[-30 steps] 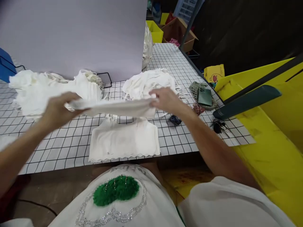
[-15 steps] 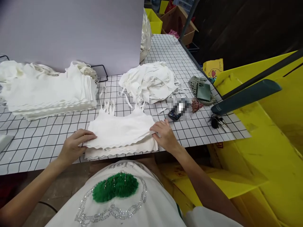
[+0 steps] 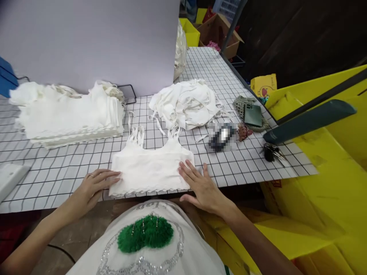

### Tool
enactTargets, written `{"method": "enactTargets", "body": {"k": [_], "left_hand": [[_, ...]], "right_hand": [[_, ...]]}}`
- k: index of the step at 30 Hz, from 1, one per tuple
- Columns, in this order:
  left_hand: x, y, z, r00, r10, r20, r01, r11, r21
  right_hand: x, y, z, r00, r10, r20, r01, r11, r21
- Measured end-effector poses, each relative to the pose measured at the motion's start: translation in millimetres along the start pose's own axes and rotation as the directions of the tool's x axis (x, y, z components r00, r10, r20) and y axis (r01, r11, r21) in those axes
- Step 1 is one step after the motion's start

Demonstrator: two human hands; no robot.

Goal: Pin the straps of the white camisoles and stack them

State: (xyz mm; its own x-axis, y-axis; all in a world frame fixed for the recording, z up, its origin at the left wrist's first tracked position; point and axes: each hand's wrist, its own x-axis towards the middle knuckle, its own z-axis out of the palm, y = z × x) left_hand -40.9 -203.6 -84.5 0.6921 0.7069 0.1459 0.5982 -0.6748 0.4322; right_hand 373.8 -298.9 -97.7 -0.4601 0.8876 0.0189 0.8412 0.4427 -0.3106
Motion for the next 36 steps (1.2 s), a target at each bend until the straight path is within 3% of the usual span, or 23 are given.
{"method": "enactTargets", "body": {"k": [3, 6, 8, 10, 12, 15, 19, 22, 25, 30, 33, 36], "left_hand": [[29, -13, -16.1, 0.97, -0.231, -0.072, 0.221, 0.966, -0.132], [74, -31, -22.1, 0.89, -0.443, -0.107, 0.405, 0.877, -0.256], [103, -41, -17.6, 0.836, -0.54, -0.095, 0.49, 0.813, -0.314], [124, -47, -8.4, 0.816, -0.573, -0.076, 0.52, 0.784, -0.339], [136, -50, 1.8, 0.821, -0.567, -0.075, 0.512, 0.787, -0.343], [141, -53, 13.0, 0.835, -0.541, -0.1, 0.486, 0.81, -0.329], [141, -57, 20.7, 0.848, -0.514, -0.127, 0.467, 0.839, -0.278], [140, -60, 25.6, 0.86, -0.493, -0.136, 0.451, 0.856, -0.251], [139, -63, 30.1, 0.868, -0.478, -0.133, 0.437, 0.863, -0.254], [139, -65, 32.8, 0.868, -0.477, -0.139, 0.427, 0.859, -0.282], [139, -62, 31.6, 0.866, -0.478, -0.149, 0.42, 0.856, -0.301], [139, -58, 29.8, 0.857, -0.492, -0.156, 0.424, 0.844, -0.329]], "right_hand": [[24, 6, -10, 0.991, 0.018, -0.136, -0.011, 0.999, 0.05], [74, 12, -28, 0.942, -0.027, -0.334, 0.071, 0.99, 0.12], [118, 12, -38, 0.923, -0.066, -0.379, 0.141, 0.975, 0.174], [165, 9, -44, 0.938, -0.046, -0.344, 0.13, 0.966, 0.224], [212, 2, -44, 0.969, 0.032, -0.243, 0.026, 0.972, 0.235], [277, -15, -35, 0.985, 0.117, -0.124, -0.095, 0.981, 0.168], [340, -35, -13, 0.981, 0.169, -0.094, -0.148, 0.969, 0.196], [360, -36, 2, 0.966, 0.248, -0.075, -0.212, 0.923, 0.321], [359, -28, 7, 0.945, 0.323, -0.062, -0.243, 0.813, 0.53], [351, -17, -8, 0.93, 0.367, -0.011, -0.173, 0.464, 0.869], [349, -14, -25, 0.931, 0.364, -0.003, -0.1, 0.264, 0.959], [349, -13, -43, 0.934, 0.356, -0.021, -0.027, 0.129, 0.991]]}}
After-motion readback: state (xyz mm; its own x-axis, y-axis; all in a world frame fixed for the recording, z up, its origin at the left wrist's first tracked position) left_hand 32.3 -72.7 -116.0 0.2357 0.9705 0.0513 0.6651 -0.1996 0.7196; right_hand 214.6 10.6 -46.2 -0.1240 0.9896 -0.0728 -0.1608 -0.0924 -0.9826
